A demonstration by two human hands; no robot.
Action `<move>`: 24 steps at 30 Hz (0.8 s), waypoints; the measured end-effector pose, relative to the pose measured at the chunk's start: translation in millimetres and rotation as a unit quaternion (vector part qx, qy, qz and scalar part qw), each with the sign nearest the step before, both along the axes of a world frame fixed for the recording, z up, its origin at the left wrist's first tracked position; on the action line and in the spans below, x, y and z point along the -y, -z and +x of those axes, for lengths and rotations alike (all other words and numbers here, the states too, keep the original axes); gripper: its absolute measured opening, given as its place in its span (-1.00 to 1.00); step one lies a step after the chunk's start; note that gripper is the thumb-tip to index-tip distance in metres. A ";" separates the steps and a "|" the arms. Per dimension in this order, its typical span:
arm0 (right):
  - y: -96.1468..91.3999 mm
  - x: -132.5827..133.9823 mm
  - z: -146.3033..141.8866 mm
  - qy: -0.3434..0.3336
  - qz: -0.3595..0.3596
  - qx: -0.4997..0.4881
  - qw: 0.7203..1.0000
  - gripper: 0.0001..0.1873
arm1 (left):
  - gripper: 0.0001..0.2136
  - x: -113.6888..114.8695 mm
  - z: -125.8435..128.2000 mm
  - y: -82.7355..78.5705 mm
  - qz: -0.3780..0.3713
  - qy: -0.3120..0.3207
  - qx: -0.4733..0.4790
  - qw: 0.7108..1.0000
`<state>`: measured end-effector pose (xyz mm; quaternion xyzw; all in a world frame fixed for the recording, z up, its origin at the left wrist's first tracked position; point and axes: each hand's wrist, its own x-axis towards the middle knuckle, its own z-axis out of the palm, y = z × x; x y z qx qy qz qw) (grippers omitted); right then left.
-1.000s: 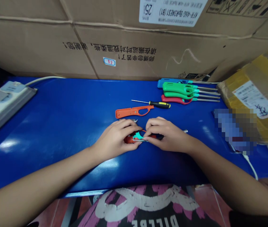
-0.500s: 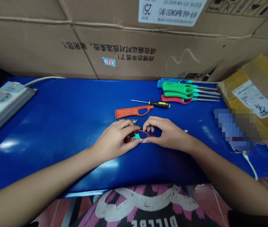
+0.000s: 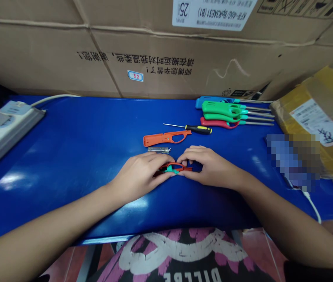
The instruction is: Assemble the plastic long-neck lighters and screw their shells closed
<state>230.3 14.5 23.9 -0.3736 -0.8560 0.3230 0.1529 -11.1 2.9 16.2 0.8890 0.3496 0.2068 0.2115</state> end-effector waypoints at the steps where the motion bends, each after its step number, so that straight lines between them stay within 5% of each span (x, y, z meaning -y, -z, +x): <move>1: 0.3 0.3 -0.5 -0.001 0.001 0.003 1.000 -0.90 | -0.79 0.3 0.2 0.6 0.003 -0.001 0.003 1.000; 9: -8.6 -1.9 16.4 -0.018 -0.020 0.059 0.998 -0.64 | -0.77 -1.8 0.3 3.9 0.009 -0.024 0.032 0.999; 15: -17.0 -7.2 37.2 -0.020 -0.043 0.089 0.995 -0.94 | -0.68 -6.9 -1.1 5.9 0.038 -0.016 0.013 0.999; 24: -16.7 -9.7 33.8 -0.020 0.012 0.067 0.998 -0.90 | -0.68 -9.7 -1.7 9.4 0.006 -0.018 0.022 1.000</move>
